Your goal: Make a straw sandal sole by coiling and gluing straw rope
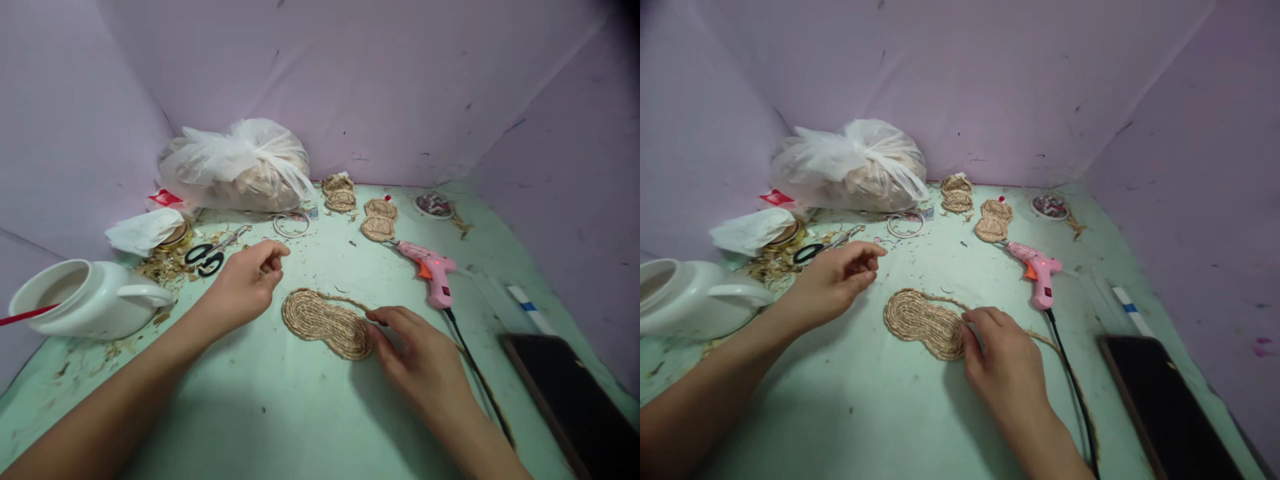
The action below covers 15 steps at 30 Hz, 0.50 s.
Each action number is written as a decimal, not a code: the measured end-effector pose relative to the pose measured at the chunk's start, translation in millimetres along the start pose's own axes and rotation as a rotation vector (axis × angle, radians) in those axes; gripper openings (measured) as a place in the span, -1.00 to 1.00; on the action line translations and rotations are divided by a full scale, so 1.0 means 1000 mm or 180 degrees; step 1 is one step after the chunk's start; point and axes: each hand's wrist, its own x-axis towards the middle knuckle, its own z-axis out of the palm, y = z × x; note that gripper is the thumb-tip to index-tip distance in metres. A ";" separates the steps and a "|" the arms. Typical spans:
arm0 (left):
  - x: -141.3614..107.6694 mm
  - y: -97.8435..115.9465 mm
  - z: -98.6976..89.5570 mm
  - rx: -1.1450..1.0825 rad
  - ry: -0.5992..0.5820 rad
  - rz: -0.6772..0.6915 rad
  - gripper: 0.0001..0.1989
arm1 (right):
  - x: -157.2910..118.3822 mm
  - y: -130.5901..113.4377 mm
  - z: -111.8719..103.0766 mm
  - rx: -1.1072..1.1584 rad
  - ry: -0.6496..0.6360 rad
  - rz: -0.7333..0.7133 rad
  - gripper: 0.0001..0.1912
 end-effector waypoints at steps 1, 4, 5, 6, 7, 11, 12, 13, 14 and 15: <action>0.001 -0.004 -0.001 0.0335 -0.0242 -0.0088 -0.87 | 0.000 0.000 0.001 -0.0003 -0.0044 0.0015 -0.77; -0.001 -0.014 0.000 0.1139 -0.1156 -0.0333 -0.69 | 0.000 -0.001 0.004 -0.0023 -0.0232 0.0071 -0.77; -0.003 -0.016 0.001 0.1176 -0.1425 -0.0367 -0.65 | 0.000 -0.001 0.005 -0.0026 -0.0297 0.0087 -0.77; -0.005 -0.016 0.003 0.1133 -0.1632 -0.0388 -0.63 | 0.000 -0.001 0.006 -0.0021 -0.0355 0.0102 -0.77; -0.007 -0.016 0.005 0.1051 -0.1798 -0.0388 -0.62 | -0.001 -0.002 0.007 0.0003 -0.0408 0.0126 -0.76; -0.010 -0.014 0.013 0.0778 -0.1947 -0.0309 -0.59 | -0.004 -0.010 0.007 0.0543 -0.0973 0.0373 -0.78; -0.010 -0.013 0.014 0.0724 -0.1874 -0.0279 -0.60 | -0.006 -0.013 0.007 0.0796 -0.1223 0.0423 -0.78; -0.010 -0.013 0.015 0.0689 -0.1778 -0.0252 -0.60 | -0.008 -0.017 0.007 0.1044 -0.1446 0.0449 -0.78; -0.010 -0.012 0.015 0.0691 -0.1670 -0.0236 -0.59 | -0.010 -0.021 0.008 0.1251 -0.1618 0.0442 -0.78; -0.010 -0.012 0.015 0.0731 -0.1568 -0.0234 -0.59 | -0.012 -0.024 0.010 0.1388 -0.1720 0.0410 -0.78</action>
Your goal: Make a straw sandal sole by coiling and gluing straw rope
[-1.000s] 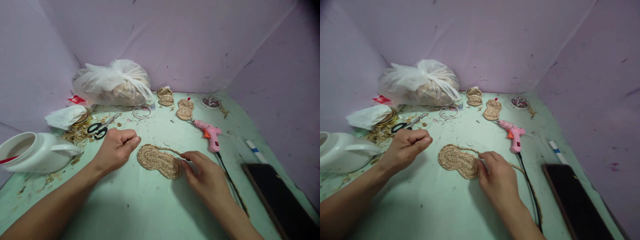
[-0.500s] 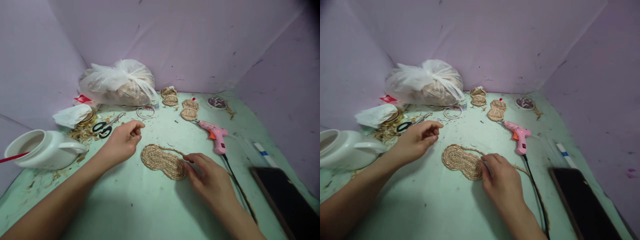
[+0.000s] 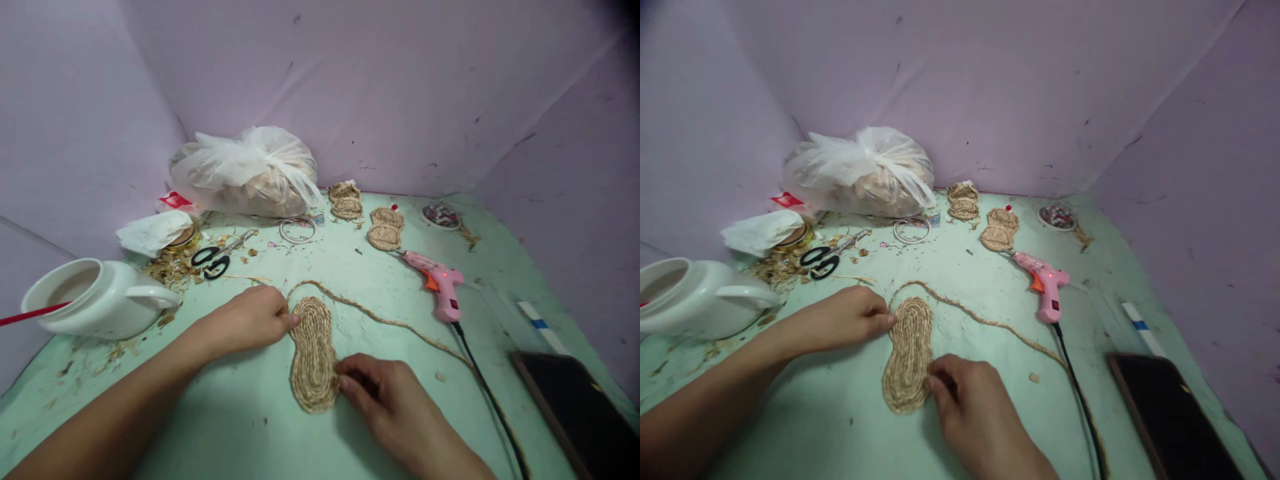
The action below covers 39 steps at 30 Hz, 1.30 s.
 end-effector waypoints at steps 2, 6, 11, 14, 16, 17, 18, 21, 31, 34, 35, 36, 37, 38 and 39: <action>-0.002 0.002 0.000 0.0140 0.0117 -0.0095 -0.58 | -0.001 -0.001 0.005 0.0062 -0.0073 -0.0071 -0.78; -0.008 0.007 -0.002 0.0354 -0.0027 -0.0190 -0.59 | 0.001 0.005 0.008 -0.0090 0.0310 -0.0057 -0.78; -0.020 0.013 -0.007 0.0602 -0.0578 0.0047 -0.65 | 0.001 0.005 0.003 -0.0460 0.0775 -0.0196 -0.77; -0.027 0.014 -0.009 0.0766 -0.0796 0.0205 -0.67 | 0.001 0.003 0.003 -0.0567 0.0739 -0.0216 -0.78; -0.029 0.014 -0.009 0.0830 -0.0864 0.0216 -0.68 | 0.001 0.003 0.004 -0.0585 0.0727 -0.0224 -0.78; -0.030 0.014 -0.010 0.0859 -0.0873 0.0210 -0.69 | 0.001 0.004 0.005 -0.0585 0.0732 -0.0231 -0.78; -0.031 0.013 -0.010 0.0883 -0.0861 0.0201 -0.70 | 0.001 0.005 0.005 -0.0585 0.0760 -0.0238 -0.77; -0.031 0.012 -0.012 0.0916 -0.0833 0.0142 -0.73 | 0.003 0.010 0.005 -0.0626 0.1032 -0.0283 -0.71; -0.032 0.008 -0.013 0.0749 -0.0690 0.0036 -0.68 | 0.008 0.018 0.000 -0.0045 0.1563 -0.0525 -0.79; -0.031 0.003 -0.013 0.0701 -0.0653 0.0072 -0.64 | 0.008 0.017 0.000 0.0056 0.1733 -0.0656 -0.80; -0.031 0.003 -0.013 0.0700 -0.0647 0.0092 -0.63 | 0.008 0.017 -0.001 0.0043 0.1751 -0.0593 -0.79; -0.031 0.003 -0.012 0.0708 -0.0637 0.0108 -0.62 | 0.009 0.017 -0.001 0.0006 0.1735 -0.0477 -0.77; -0.030 0.006 -0.011 0.0729 -0.0610 0.0099 -0.60 | 0.009 0.018 -0.001 -0.0042 0.1705 -0.0345 -0.74; -0.029 0.010 -0.008 0.0753 -0.0562 0.0047 -0.58 | 0.010 0.019 -0.001 -0.0083 0.1667 -0.0222 -0.72; -0.028 0.016 -0.005 0.0775 -0.0471 -0.0044 -0.56 | 0.011 0.019 -0.001 -0.0091 0.1632 -0.0125 -0.71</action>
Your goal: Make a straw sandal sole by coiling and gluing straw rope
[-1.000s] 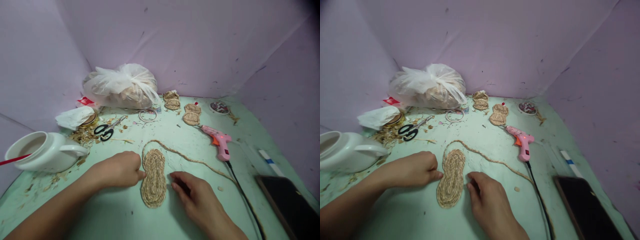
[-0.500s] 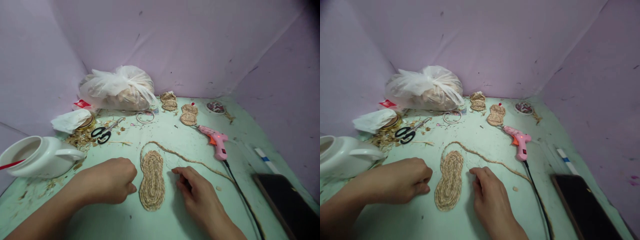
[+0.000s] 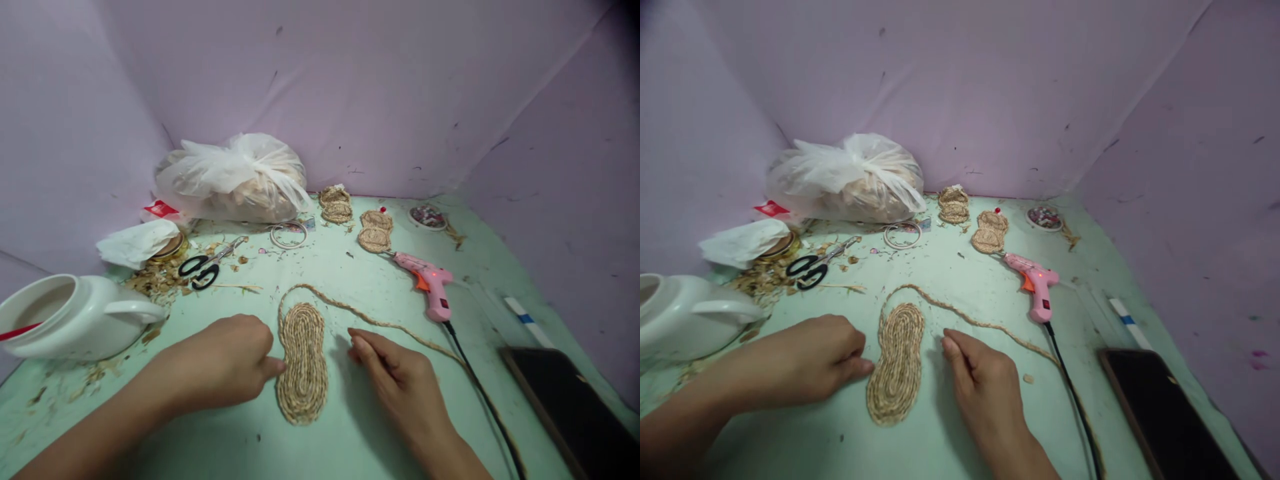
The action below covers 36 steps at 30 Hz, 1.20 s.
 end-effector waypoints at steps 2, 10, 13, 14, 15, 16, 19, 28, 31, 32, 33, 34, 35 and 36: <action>0.004 0.017 0.005 0.0000 0.0214 -0.0354 -0.52 | 0.000 0.000 0.002 0.0156 -0.0111 0.0090 -0.70; 0.014 0.051 0.024 0.0076 0.0754 -0.0761 -0.58 | -0.002 -0.023 0.006 0.2557 -0.1242 0.0834 -0.82; 0.010 0.045 0.024 0.0061 0.0772 -0.0717 -0.61 | -0.002 -0.028 0.005 0.3230 -0.1464 0.1171 -0.74; 0.009 0.043 0.023 0.0064 0.0786 -0.0719 -0.62 | -0.002 -0.029 0.004 0.3356 -0.1516 0.1227 -0.72; 0.008 0.042 0.024 0.0066 0.0817 -0.0733 -0.63 | -0.002 -0.029 0.004 0.3436 -0.1573 0.1242 -0.70; 0.007 0.041 0.024 0.0060 0.0864 -0.0743 -0.63 | -0.003 -0.030 0.005 0.3468 -0.1638 0.1219 -0.68; 0.005 0.039 0.026 0.0008 0.0998 -0.0703 -0.58 | -0.007 -0.033 0.008 0.3430 -0.1832 0.1011 -0.63; 0.008 0.041 0.033 0.0168 0.1259 -0.0438 -0.43 | 0.006 -0.017 -0.009 0.1505 -0.0208 0.0293 -0.80; 0.013 0.044 0.038 0.0126 0.1298 -0.0584 -0.41 | 0.011 -0.007 -0.014 0.1047 -0.0001 0.0157 -0.81; 0.015 0.044 0.039 0.0098 0.1357 -0.0610 -0.43 | 0.012 -0.005 -0.014 0.0947 0.0015 0.0119 -0.82; 0.016 0.043 0.040 0.0034 0.1416 -0.0605 -0.45 | 0.012 -0.004 -0.013 0.0888 0.0013 0.0082 -0.83; 0.017 0.042 0.040 -0.0068 0.1463 -0.0566 -0.46 | 0.011 -0.004 -0.011 0.0879 0.0002 0.0052 -0.84; 0.018 0.041 0.041 -0.0209 0.1501 -0.0511 -0.47 | 0.011 -0.005 -0.009 0.0918 -0.0027 0.0030 -0.85; 0.019 0.039 0.040 -0.0373 0.1522 -0.0442 -0.46 | 0.010 -0.006 -0.007 0.0988 -0.0064 0.0022 -0.86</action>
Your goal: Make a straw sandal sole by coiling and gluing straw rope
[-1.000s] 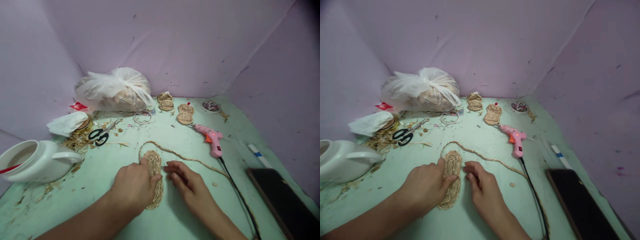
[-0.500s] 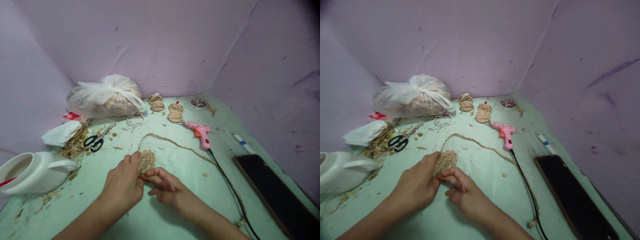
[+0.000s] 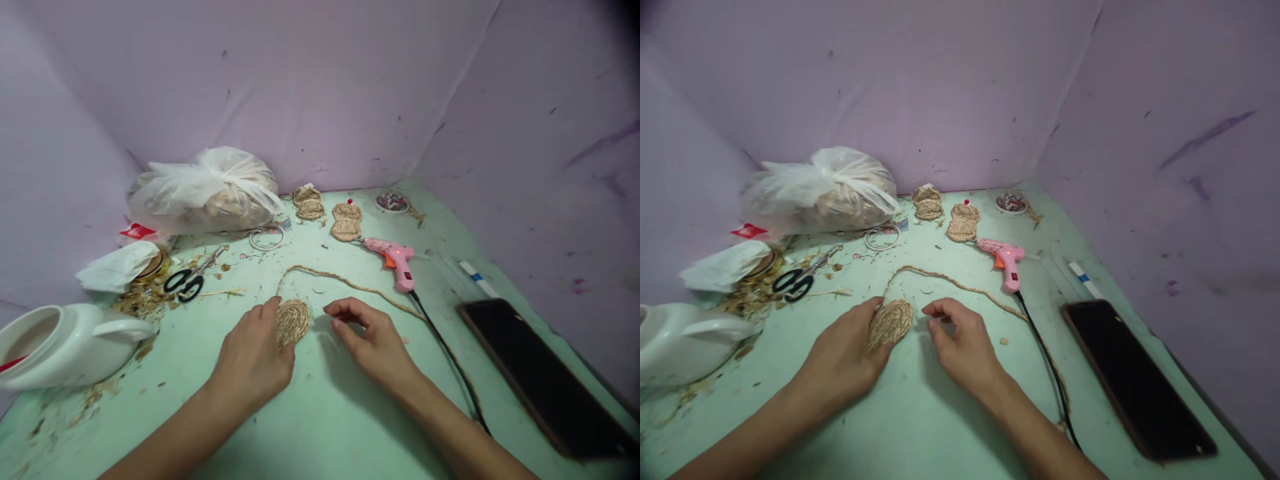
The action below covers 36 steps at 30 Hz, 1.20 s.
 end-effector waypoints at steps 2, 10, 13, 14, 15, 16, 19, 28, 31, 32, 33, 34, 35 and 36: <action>0.001 -0.003 -0.002 -0.0390 -0.0031 0.0028 -0.44 | -0.001 -0.001 0.006 0.0235 -0.0105 0.0042 -0.85; 0.003 -0.010 -0.005 -0.2620 -0.0739 0.0518 -0.53 | -0.001 -0.003 0.018 0.1680 -0.0458 0.0299 -0.71; 0.005 -0.011 -0.005 -0.2943 -0.0854 0.0647 -0.53 | -0.002 -0.004 0.016 0.1474 -0.0326 0.0041 -0.70; 0.005 -0.010 -0.005 -0.2962 -0.0856 0.0624 -0.53 | -0.002 -0.005 0.015 0.1383 -0.0339 -0.0067 -0.70; 0.005 -0.010 -0.005 -0.2965 -0.0868 0.0594 -0.54 | -0.003 -0.005 0.013 0.1307 -0.0362 -0.0153 -0.71; 0.005 -0.009 -0.005 -0.2955 -0.0880 0.0556 -0.56 | -0.003 -0.006 0.012 0.1257 -0.0394 -0.0194 -0.72; 0.004 -0.007 -0.005 -0.2851 -0.0877 0.0490 -0.59 | -0.003 -0.006 0.011 0.1276 -0.0391 -0.0105 -0.76; 0.000 -0.004 0.000 -0.1817 -0.0339 0.0354 -0.51 | 0.000 0.002 0.011 0.0990 -0.0280 0.0134 -0.86; -0.005 -0.003 0.003 -0.1138 -0.0180 0.0694 -0.45 | 0.004 0.012 0.003 0.0562 -0.0244 0.0222 -0.78; -0.007 -0.004 0.004 -0.0972 -0.0221 0.0832 -0.42 | 0.006 0.016 0.000 0.0410 -0.0150 0.0267 -0.75; -0.008 -0.005 0.004 -0.0850 -0.0310 0.0946 -0.38 | 0.007 0.019 -0.003 0.0251 -0.0026 0.0298 -0.73; -0.009 -0.007 0.002 -0.0769 -0.0391 0.1011 -0.33 | 0.008 0.021 -0.006 0.0101 0.0092 0.0308 -0.71; -0.009 -0.009 0.000 -0.0708 -0.0435 0.1024 -0.29 | 0.008 0.022 -0.008 -0.0031 0.0176 0.0299 -0.70; -0.008 -0.013 -0.004 -0.0635 -0.0432 0.0998 -0.26 | 0.008 0.022 -0.009 -0.0126 0.0228 0.0258 -0.71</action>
